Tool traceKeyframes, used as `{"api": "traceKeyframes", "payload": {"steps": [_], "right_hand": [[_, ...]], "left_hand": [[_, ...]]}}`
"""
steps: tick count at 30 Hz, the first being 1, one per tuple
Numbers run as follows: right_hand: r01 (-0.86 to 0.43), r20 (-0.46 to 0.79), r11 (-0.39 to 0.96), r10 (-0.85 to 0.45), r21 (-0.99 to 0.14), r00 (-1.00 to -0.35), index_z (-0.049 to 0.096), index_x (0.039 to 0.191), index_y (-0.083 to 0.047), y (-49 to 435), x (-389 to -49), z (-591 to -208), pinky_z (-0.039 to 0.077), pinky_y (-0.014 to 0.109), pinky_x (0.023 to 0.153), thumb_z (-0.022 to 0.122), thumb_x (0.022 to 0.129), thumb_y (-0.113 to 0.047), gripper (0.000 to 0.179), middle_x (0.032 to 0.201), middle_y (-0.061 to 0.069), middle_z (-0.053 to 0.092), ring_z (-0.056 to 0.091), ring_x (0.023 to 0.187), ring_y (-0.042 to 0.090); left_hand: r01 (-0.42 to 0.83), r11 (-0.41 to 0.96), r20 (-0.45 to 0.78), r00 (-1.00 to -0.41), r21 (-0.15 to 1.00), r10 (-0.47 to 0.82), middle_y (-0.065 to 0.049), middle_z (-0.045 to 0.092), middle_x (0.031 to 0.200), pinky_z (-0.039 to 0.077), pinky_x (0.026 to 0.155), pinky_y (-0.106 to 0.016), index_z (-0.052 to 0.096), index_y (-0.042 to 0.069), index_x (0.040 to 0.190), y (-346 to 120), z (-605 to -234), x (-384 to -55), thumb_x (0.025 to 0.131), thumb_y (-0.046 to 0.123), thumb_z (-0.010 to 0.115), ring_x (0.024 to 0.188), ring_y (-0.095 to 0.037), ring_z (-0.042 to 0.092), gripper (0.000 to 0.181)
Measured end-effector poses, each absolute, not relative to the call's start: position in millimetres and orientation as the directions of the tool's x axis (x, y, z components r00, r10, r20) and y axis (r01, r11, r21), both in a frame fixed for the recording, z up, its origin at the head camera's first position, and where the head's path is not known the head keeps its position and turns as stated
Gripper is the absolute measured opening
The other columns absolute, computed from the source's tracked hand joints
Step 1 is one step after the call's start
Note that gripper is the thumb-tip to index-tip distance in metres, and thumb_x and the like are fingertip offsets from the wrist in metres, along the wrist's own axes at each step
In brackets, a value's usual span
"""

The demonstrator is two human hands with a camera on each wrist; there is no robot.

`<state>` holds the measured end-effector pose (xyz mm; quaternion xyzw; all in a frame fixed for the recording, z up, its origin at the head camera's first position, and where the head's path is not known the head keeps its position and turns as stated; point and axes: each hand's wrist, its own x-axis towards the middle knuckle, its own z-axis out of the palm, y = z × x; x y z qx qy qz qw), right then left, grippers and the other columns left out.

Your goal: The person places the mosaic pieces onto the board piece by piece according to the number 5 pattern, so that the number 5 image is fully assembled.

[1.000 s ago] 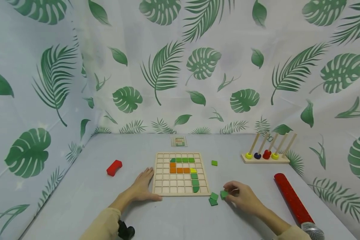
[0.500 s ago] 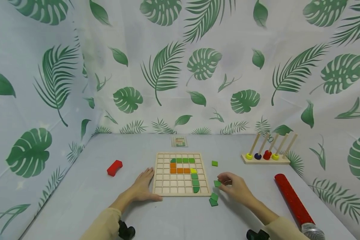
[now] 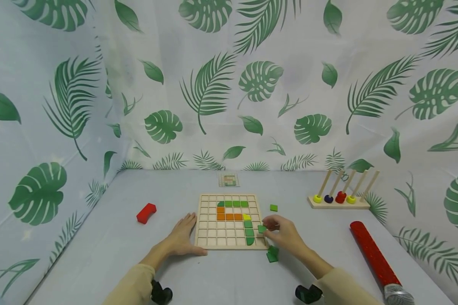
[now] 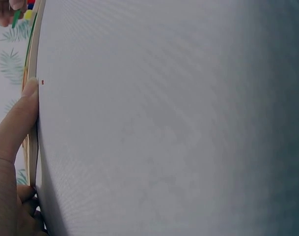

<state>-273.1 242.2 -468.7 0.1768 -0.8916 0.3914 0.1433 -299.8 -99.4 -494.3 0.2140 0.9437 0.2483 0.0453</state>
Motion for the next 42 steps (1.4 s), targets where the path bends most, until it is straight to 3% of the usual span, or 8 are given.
{"api": "traceKeyframes", "payload": {"steps": [7, 16, 24, 42], "right_hand": [[-0.483, 0.421, 0.59, -0.252, -0.647, -0.871, 0.063, 0.1, 0.001, 225.0, -275.4, -475.2, 0.055, 0.028, 0.072, 0.075, 0.073, 0.006, 0.03, 0.091, 0.006, 0.065, 0.064, 0.081, 0.02], [-0.472, 0.356, 0.582, -0.31, -0.662, -0.881, 0.063, 0.102, -0.003, 201.4, -271.9, -482.6, 0.054, 0.022, 0.071, 0.075, 0.077, 0.0, 0.028, 0.092, 0.0, 0.063, 0.062, 0.083, 0.014], [-0.534, 0.358, 0.607, -0.397, -0.588, -0.845, 0.065, 0.1, -0.006, 191.3, -270.3, -485.1, 0.053, 0.026, 0.072, 0.075, 0.077, -0.004, 0.026, 0.092, -0.002, 0.062, 0.059, 0.082, 0.012], [-0.539, 0.356, 0.694, -0.408, -0.477, -0.84, 0.069, 0.094, -0.011, 191.1, -269.9, -481.4, 0.049, 0.03, 0.076, 0.078, 0.073, -0.012, 0.023, 0.088, -0.007, 0.063, 0.05, 0.087, 0.01]], "left_hand": [[0.377, 0.783, 0.015, -0.904, 0.494, 0.426, -0.018, 0.021, 0.153, 0.011, 0.115, -0.047, 0.023, -0.003, 0.147, -99.9, -493.8, -299.8, 0.062, 0.07, 0.072, 0.142, -0.032, 0.011, 0.123], [0.372, 0.786, 0.012, -0.907, 0.494, 0.422, -0.019, 0.021, 0.153, 0.011, 0.115, -0.047, 0.023, -0.003, 0.147, -100.0, -495.1, -299.1, 0.062, 0.07, 0.072, 0.142, -0.032, 0.012, 0.123], [0.382, 0.784, 0.02, -0.904, 0.489, 0.427, -0.018, 0.021, 0.153, 0.012, 0.114, -0.048, 0.023, -0.003, 0.147, -100.0, -494.1, -298.9, 0.062, 0.069, 0.072, 0.142, -0.032, 0.012, 0.122], [0.374, 0.787, 0.016, -0.907, 0.492, 0.421, -0.018, 0.022, 0.153, 0.011, 0.114, -0.048, 0.023, -0.003, 0.147, -98.8, -492.2, -299.5, 0.062, 0.067, 0.074, 0.142, -0.032, 0.012, 0.121]]}}
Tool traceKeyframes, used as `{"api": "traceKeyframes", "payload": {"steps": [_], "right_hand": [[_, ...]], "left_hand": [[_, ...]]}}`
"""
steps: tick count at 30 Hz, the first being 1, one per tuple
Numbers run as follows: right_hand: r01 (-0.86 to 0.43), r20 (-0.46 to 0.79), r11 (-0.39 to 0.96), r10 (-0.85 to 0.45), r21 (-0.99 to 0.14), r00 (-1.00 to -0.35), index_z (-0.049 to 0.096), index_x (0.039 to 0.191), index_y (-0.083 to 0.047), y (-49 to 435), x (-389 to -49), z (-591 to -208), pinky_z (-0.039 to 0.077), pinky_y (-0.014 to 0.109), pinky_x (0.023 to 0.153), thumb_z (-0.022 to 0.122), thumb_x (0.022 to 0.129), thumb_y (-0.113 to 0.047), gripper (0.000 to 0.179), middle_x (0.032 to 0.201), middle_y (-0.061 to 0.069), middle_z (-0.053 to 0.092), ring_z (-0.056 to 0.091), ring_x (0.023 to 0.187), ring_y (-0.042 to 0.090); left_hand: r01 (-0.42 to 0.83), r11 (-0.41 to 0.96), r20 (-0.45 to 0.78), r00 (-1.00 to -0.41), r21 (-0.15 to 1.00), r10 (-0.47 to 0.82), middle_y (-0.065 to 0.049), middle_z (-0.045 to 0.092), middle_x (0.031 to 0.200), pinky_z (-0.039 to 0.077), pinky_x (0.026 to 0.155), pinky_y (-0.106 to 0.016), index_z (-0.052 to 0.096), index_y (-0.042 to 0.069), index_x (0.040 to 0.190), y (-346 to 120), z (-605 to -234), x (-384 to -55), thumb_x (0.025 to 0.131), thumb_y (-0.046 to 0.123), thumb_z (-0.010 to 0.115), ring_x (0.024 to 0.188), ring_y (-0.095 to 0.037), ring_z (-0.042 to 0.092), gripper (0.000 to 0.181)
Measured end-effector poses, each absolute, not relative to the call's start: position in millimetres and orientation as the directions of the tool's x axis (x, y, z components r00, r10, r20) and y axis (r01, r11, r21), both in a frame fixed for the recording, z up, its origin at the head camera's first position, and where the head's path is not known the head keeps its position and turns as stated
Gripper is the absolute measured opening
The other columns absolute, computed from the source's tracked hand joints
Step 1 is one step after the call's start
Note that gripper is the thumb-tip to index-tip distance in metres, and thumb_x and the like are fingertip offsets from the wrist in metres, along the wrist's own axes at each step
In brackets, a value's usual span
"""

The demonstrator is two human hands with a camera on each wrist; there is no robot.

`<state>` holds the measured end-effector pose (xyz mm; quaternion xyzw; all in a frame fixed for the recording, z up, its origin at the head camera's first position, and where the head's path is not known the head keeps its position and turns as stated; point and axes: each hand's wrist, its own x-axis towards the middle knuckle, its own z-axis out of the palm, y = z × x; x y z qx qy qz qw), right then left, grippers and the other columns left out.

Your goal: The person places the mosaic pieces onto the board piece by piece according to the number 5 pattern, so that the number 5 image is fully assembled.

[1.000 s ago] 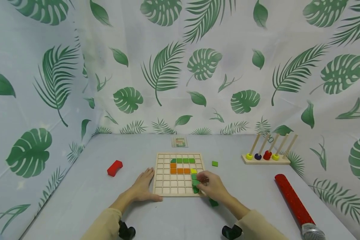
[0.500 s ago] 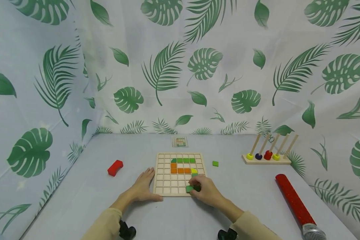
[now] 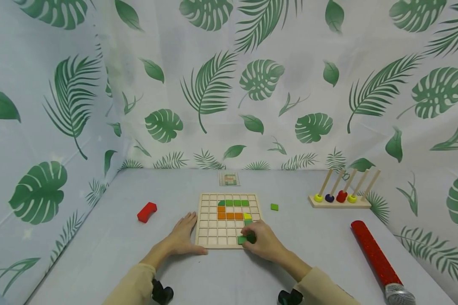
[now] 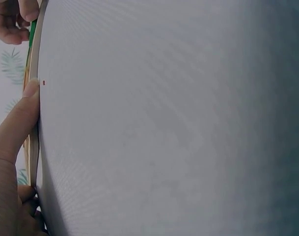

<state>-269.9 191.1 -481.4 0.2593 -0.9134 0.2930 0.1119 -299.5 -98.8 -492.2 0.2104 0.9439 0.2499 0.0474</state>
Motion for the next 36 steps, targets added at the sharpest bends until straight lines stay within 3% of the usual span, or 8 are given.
{"api": "traceKeyframes", "payload": {"steps": [19, 26, 36], "right_hand": [[-0.522, 0.347, 0.677, -0.391, -0.519, -0.853, 0.068, 0.098, -0.01, 195.2, -270.6, -479.8, 0.05, 0.03, 0.076, 0.077, 0.077, -0.012, 0.023, 0.092, -0.006, 0.063, 0.053, 0.089, 0.012], [-0.358, 0.271, 0.555, -0.235, -0.751, -0.933, 0.065, 0.105, -0.004, 208.8, -273.9, -470.1, 0.052, 0.026, 0.077, 0.066, 0.087, -0.006, 0.018, 0.097, 0.002, 0.066, 0.061, 0.087, 0.014], [-0.253, 0.217, 0.622, -0.135, -0.741, -0.967, 0.065, 0.103, -0.006, 241.8, -269.5, -473.8, 0.052, 0.025, 0.076, 0.068, 0.086, -0.006, 0.018, 0.092, -0.001, 0.064, 0.059, 0.085, 0.012]], "left_hand": [[0.373, 0.786, 0.016, -0.907, 0.493, 0.42, -0.018, 0.022, 0.153, 0.011, 0.114, -0.048, 0.024, -0.003, 0.147, -98.1, -492.0, -298.1, 0.061, 0.067, 0.074, 0.142, -0.031, 0.012, 0.122], [0.363, 0.799, 0.008, -0.912, 0.48, 0.41, -0.017, 0.021, 0.154, 0.01, 0.115, -0.047, 0.023, -0.002, 0.148, -98.7, -491.3, -298.6, 0.061, 0.069, 0.073, 0.142, -0.031, 0.011, 0.122], [0.364, 0.8, 0.005, -0.911, 0.478, 0.412, -0.017, 0.022, 0.153, 0.01, 0.114, -0.048, 0.024, -0.003, 0.147, -98.0, -489.6, -297.4, 0.062, 0.067, 0.074, 0.142, -0.031, 0.012, 0.12]]}}
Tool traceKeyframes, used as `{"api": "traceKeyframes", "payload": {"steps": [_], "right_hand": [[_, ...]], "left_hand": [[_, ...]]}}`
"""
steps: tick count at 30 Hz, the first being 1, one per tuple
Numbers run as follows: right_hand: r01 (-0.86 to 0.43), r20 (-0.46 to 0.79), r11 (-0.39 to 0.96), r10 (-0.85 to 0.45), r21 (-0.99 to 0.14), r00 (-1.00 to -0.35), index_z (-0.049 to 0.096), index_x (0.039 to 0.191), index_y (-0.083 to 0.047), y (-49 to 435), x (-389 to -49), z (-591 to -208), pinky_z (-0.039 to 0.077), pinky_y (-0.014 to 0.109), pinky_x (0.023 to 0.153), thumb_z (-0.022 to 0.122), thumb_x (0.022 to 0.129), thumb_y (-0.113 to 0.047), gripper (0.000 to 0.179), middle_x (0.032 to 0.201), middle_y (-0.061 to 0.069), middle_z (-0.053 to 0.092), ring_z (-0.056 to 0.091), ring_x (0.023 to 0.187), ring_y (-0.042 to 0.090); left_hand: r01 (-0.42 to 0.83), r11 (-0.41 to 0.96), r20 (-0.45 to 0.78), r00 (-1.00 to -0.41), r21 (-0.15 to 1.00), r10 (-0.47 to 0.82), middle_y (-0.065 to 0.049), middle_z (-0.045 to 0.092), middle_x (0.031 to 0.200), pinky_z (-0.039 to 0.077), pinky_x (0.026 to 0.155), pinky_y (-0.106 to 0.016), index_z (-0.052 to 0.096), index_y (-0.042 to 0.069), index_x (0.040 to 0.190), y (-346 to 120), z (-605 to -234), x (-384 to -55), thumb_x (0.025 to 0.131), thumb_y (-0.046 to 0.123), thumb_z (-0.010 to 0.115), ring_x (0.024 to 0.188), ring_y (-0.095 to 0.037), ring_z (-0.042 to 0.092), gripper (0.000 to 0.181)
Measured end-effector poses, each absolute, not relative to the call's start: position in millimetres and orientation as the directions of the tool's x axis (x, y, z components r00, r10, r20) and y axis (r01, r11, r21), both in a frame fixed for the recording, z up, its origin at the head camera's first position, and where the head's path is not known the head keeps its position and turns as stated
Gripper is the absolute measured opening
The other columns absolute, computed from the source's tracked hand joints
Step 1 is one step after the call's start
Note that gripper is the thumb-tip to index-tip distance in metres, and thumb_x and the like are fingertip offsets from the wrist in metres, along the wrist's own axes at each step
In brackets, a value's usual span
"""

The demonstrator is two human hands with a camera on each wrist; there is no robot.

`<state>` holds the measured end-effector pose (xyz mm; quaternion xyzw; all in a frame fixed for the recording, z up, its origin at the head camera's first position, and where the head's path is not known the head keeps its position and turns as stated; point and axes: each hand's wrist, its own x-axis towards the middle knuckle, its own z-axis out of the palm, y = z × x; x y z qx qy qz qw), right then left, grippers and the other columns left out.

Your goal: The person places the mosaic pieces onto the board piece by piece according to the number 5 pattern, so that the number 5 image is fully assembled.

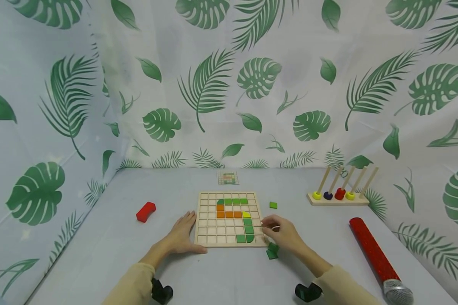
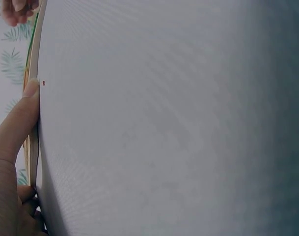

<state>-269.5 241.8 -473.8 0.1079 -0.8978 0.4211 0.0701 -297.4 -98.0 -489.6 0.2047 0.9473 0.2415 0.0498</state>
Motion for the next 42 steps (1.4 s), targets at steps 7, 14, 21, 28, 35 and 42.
{"api": "traceKeyframes", "payload": {"steps": [7, 14, 21, 28, 35, 42], "right_hand": [[-0.215, 0.176, 0.662, -0.126, -0.718, -0.976, 0.064, 0.103, -0.008, 259.6, -257.9, -476.3, 0.051, 0.024, 0.074, 0.065, 0.088, -0.006, 0.015, 0.09, -0.003, 0.063, 0.058, 0.083, 0.01], [-0.231, 0.114, 0.695, -0.211, -0.681, -0.971, 0.062, 0.103, -0.009, 269.0, -251.8, -476.1, 0.05, 0.026, 0.075, 0.055, 0.079, 0.011, 0.032, 0.091, -0.004, 0.062, 0.056, 0.087, 0.014], [-0.384, 0.116, 0.69, -0.402, -0.613, -0.908, 0.061, 0.11, -0.009, 276.0, -246.0, -471.4, 0.05, 0.024, 0.069, 0.058, 0.072, 0.013, 0.044, 0.097, -0.005, 0.061, 0.054, 0.085, 0.014], [-0.404, 0.101, 0.705, -0.43, -0.583, -0.897, 0.063, 0.11, -0.011, 280.6, -239.6, -469.8, 0.051, 0.023, 0.071, 0.068, 0.073, 0.001, 0.04, 0.099, -0.008, 0.062, 0.055, 0.085, 0.01], [-0.401, 0.095, 0.696, -0.434, -0.596, -0.896, 0.064, 0.109, -0.015, 282.8, -237.7, -471.1, 0.051, 0.024, 0.071, 0.07, 0.076, -0.002, 0.036, 0.099, -0.008, 0.062, 0.055, 0.084, 0.011], [-0.393, 0.082, 0.702, -0.433, -0.594, -0.897, 0.066, 0.107, -0.017, 284.3, -238.2, -472.3, 0.05, 0.023, 0.071, 0.072, 0.078, -0.007, 0.031, 0.098, -0.011, 0.063, 0.055, 0.084, 0.008]], "left_hand": [[0.365, 0.799, 0.008, -0.911, 0.478, 0.412, -0.018, 0.022, 0.153, 0.011, 0.114, -0.048, 0.025, -0.003, 0.147, -98.0, -490.1, -297.4, 0.062, 0.066, 0.074, 0.142, -0.031, 0.012, 0.12], [0.366, 0.794, 0.009, -0.91, 0.485, 0.415, -0.017, 0.021, 0.153, 0.011, 0.114, -0.048, 0.024, -0.003, 0.147, -98.1, -491.1, -298.0, 0.062, 0.067, 0.074, 0.142, -0.031, 0.012, 0.121], [0.369, 0.794, 0.018, -0.911, 0.483, 0.413, -0.018, 0.021, 0.153, 0.01, 0.114, -0.048, 0.024, -0.003, 0.147, -99.3, -491.4, -297.5, 0.061, 0.067, 0.075, 0.142, -0.032, 0.012, 0.122], [0.375, 0.794, 0.019, -0.909, 0.478, 0.417, -0.018, 0.022, 0.153, 0.011, 0.115, -0.047, 0.024, -0.002, 0.147, -98.4, -490.6, -296.4, 0.061, 0.066, 0.075, 0.142, -0.031, 0.012, 0.122], [0.371, 0.796, 0.017, -0.91, 0.478, 0.414, -0.017, 0.021, 0.153, 0.01, 0.115, -0.047, 0.023, -0.002, 0.148, -98.7, -491.5, -297.5, 0.062, 0.068, 0.074, 0.142, -0.031, 0.011, 0.122], [0.37, 0.792, 0.022, -0.911, 0.485, 0.413, -0.018, 0.022, 0.153, 0.011, 0.114, -0.048, 0.024, -0.002, 0.148, -98.6, -492.0, -297.5, 0.061, 0.068, 0.074, 0.142, -0.031, 0.012, 0.122]]}}
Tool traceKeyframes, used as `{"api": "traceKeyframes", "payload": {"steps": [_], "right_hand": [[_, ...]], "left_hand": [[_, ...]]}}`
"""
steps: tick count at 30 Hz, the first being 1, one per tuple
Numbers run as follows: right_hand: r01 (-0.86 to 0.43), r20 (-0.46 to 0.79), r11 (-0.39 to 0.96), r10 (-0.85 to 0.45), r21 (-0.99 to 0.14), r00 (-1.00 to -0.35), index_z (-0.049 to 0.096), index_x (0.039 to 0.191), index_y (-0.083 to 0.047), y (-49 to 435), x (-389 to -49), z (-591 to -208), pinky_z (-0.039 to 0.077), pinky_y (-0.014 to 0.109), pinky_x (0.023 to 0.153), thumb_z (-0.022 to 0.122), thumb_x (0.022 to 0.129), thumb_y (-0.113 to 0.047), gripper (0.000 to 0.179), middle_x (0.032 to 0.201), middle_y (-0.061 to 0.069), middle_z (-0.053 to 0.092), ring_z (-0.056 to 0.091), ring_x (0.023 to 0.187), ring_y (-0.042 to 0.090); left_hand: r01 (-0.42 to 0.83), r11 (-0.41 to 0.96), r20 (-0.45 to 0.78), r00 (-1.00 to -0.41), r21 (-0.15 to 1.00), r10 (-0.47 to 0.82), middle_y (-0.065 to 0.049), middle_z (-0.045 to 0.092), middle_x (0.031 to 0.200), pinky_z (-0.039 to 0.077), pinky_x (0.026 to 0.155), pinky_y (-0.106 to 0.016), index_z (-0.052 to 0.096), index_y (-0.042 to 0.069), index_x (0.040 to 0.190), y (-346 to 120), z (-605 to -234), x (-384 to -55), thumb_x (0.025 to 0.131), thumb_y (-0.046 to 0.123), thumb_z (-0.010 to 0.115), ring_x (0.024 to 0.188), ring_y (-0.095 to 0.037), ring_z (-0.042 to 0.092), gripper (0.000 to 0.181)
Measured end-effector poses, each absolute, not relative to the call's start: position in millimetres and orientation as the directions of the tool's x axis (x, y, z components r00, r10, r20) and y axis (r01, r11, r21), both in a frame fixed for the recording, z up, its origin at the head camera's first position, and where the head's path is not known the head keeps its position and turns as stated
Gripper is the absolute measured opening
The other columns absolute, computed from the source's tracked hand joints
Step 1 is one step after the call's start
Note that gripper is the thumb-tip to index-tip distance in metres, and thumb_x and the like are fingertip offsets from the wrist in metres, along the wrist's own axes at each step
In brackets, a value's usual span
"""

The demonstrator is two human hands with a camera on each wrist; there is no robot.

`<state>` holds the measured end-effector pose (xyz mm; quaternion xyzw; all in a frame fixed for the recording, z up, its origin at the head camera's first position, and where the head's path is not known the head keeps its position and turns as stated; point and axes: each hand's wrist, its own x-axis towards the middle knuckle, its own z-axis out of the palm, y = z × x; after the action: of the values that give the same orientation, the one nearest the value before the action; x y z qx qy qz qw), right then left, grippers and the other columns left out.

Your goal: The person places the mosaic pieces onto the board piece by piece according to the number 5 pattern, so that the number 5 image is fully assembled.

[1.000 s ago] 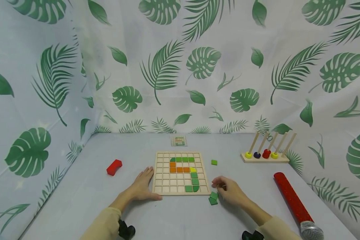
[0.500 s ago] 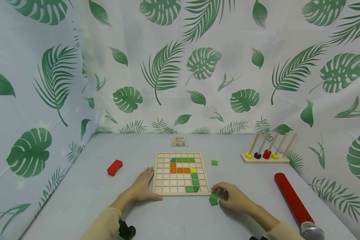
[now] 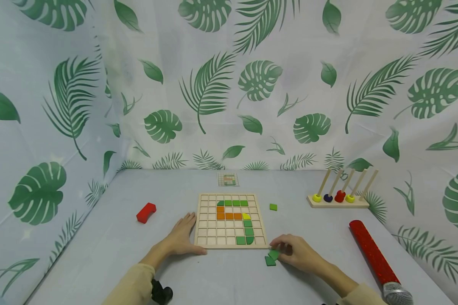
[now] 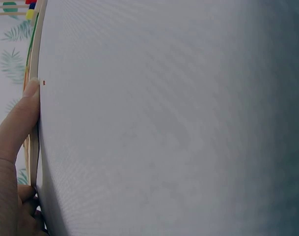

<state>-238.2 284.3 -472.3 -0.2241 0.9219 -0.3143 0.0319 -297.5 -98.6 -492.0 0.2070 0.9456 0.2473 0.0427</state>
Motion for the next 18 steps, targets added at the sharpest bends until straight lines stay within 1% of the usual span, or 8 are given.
{"api": "traceKeyframes", "payload": {"steps": [5, 10, 14, 18], "right_hand": [[-0.397, 0.113, 0.697, -0.417, -0.597, -0.902, 0.065, 0.105, -0.014, 286.4, -236.1, -474.3, 0.051, 0.024, 0.071, 0.074, 0.079, -0.01, 0.027, 0.096, -0.01, 0.063, 0.057, 0.083, 0.007], [-0.333, 0.092, 0.701, -0.359, -0.63, -0.929, 0.064, 0.104, -0.012, 290.1, -233.0, -474.9, 0.052, 0.023, 0.073, 0.074, 0.08, -0.011, 0.026, 0.093, -0.008, 0.063, 0.058, 0.083, 0.007], [-0.27, 0.089, 0.69, -0.286, -0.671, -0.954, 0.064, 0.105, -0.01, 294.3, -231.9, -473.6, 0.053, 0.022, 0.073, 0.073, 0.08, -0.007, 0.027, 0.092, -0.005, 0.063, 0.06, 0.084, 0.009], [-0.265, 0.152, 0.688, -0.222, -0.676, -0.963, 0.064, 0.105, -0.007, 298.0, -234.4, -472.1, 0.054, 0.024, 0.076, 0.072, 0.079, -0.001, 0.029, 0.093, -0.002, 0.064, 0.062, 0.085, 0.013]], "left_hand": [[0.372, 0.795, 0.019, -0.91, 0.479, 0.414, -0.017, 0.022, 0.153, 0.01, 0.115, -0.047, 0.024, -0.002, 0.148, -97.9, -492.4, -297.7, 0.062, 0.067, 0.074, 0.142, -0.031, 0.012, 0.121], [0.37, 0.797, 0.018, -0.911, 0.477, 0.412, -0.017, 0.022, 0.153, 0.01, 0.115, -0.047, 0.024, -0.001, 0.148, -97.8, -492.6, -298.4, 0.061, 0.068, 0.074, 0.142, -0.031, 0.012, 0.122], [0.368, 0.796, 0.017, -0.911, 0.481, 0.411, -0.017, 0.021, 0.153, 0.01, 0.115, -0.047, 0.024, -0.002, 0.148, -98.4, -492.8, -298.5, 0.061, 0.068, 0.074, 0.142, -0.031, 0.012, 0.122], [0.368, 0.795, 0.02, -0.912, 0.483, 0.41, -0.018, 0.022, 0.153, 0.011, 0.114, -0.048, 0.024, -0.002, 0.147, -98.2, -492.0, -297.4, 0.061, 0.068, 0.074, 0.142, -0.032, 0.013, 0.122]]}}
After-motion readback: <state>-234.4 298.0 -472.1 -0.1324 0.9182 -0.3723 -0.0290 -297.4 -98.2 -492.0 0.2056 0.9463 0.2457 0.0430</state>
